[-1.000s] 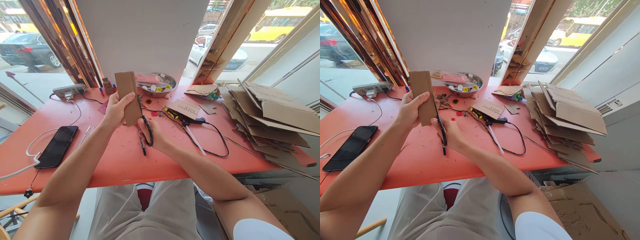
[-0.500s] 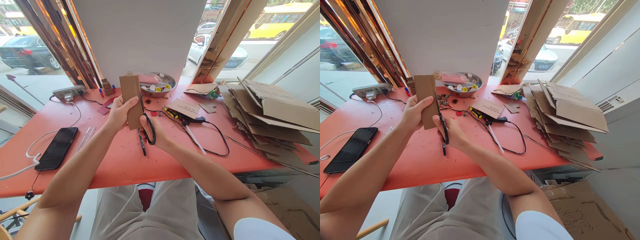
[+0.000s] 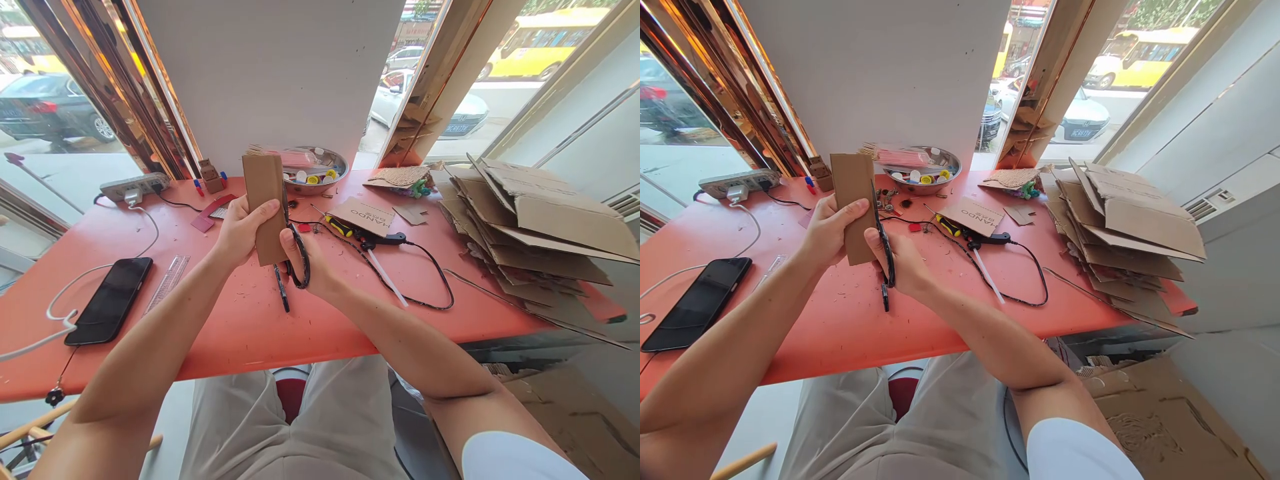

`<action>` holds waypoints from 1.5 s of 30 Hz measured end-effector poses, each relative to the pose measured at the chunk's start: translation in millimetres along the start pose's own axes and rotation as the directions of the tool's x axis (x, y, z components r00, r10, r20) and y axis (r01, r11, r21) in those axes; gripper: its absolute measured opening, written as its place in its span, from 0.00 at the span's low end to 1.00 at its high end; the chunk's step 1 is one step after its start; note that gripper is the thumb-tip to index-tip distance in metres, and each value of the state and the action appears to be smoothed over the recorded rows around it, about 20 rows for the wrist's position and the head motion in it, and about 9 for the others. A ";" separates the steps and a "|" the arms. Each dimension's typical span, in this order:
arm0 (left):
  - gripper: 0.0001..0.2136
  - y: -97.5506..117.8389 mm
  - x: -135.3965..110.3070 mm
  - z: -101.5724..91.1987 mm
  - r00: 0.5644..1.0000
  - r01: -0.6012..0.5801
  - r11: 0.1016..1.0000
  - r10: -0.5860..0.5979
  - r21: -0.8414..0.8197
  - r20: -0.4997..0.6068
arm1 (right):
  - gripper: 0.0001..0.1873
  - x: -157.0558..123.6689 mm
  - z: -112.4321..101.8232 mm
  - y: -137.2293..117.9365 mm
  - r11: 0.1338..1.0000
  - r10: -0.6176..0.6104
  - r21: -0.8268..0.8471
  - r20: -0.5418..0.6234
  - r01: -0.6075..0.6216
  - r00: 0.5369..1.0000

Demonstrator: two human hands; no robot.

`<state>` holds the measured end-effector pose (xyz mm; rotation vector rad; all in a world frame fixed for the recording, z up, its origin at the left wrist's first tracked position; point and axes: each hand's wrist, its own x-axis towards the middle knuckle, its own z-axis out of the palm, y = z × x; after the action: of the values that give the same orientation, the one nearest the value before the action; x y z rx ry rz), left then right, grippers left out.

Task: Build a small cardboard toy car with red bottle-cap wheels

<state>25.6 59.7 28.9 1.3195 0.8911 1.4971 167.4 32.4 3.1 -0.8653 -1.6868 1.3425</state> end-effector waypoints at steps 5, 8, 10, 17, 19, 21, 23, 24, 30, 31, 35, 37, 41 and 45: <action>0.17 -0.5 0.6 -0.5 1.000 -0.018 1.000 0.018 -0.004 -0.009 | 0.36 -3.4 3.5 -3.2 0.998 0.066 0.006 -0.044 -0.066 0.997; 0.17 -0.5 0.8 -1.8 0.999 -0.037 0.999 0.037 0.003 -0.005 | 0.38 -2.8 2.4 -3.8 0.998 0.066 0.001 -0.033 -0.066 0.997; 0.17 -1.0 0.2 -1.9 0.999 -0.044 0.999 0.044 0.019 0.007 | 0.40 -1.7 -0.2 -5.3 0.999 0.043 -0.007 -0.020 -0.043 0.999; 0.18 -2.3 -2.8 1.1 0.998 -0.051 0.998 0.049 0.042 0.035 | 0.41 -2.7 -6.1 -12.9 0.999 -0.010 -0.037 -0.014 0.009 1.000; 0.19 -2.8 -2.9 1.4 0.998 -0.059 0.997 0.057 0.050 0.039 | 0.41 -2.9 -5.2 -11.8 0.999 -0.002 -0.053 -0.039 0.000 0.999; 0.19 -3.4 -2.5 0.9 0.998 -0.057 0.997 0.055 0.060 0.042 | 0.42 -2.3 -4.2 -9.6 0.998 0.009 -0.068 -0.066 -0.013 0.998; 0.20 -3.7 -1.0 -0.9 0.998 -0.053 0.997 0.050 0.063 0.044 | 0.43 -1.6 -3.5 -7.8 0.997 -0.012 -0.081 -0.080 0.005 0.997; 0.21 -3.4 0.3 -2.7 0.998 -0.053 0.997 0.051 0.056 0.036 | 0.44 -1.6 -3.0 -7.2 0.996 -0.027 -0.083 -0.076 0.021 0.997; 0.21 0.2 9.8 -18.3 0.991 -0.078 0.997 0.079 0.009 -0.108 | 0.44 -4.6 3.4 -3.7 0.998 -0.010 -0.066 0.028 0.012 1.000; 0.21 0.0 10.4 -19.3 0.990 -0.080 0.997 0.081 0.015 -0.114 | 0.44 -4.8 3.9 -3.0 0.998 0.006 -0.063 0.032 -0.004 0.999; 0.20 -4.0 8.7 -15.3 0.994 -0.065 0.997 0.068 0.029 -0.089 | 0.44 -3.3 2.0 -1.5 0.998 0.062 -0.013 0.051 -0.061 0.997; 0.20 -6.1 7.2 -12.0 0.995 -0.064 0.998 0.065 0.022 -0.077 | 0.44 -2.0 0.7 -1.7 0.998 0.054 0.008 0.044 -0.055 0.998; 0.18 -7.6 6.7 -10.6 0.994 -0.075 0.997 0.077 0.030 -0.082 | 0.41 -1.6 1.5 -2.4 0.999 0.043 -0.012 0.000 -0.043 0.999; 0.18 -6.9 9.5 -12.7 0.992 -0.083 0.996 0.086 0.044 -0.088 | 0.42 -2.0 3.1 -2.2 0.999 0.041 0.010 -0.011 -0.041 0.999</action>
<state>14.2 71.6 23.4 1.3424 0.9365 1.6223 165.5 28.8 4.6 -0.9051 -1.6606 1.3700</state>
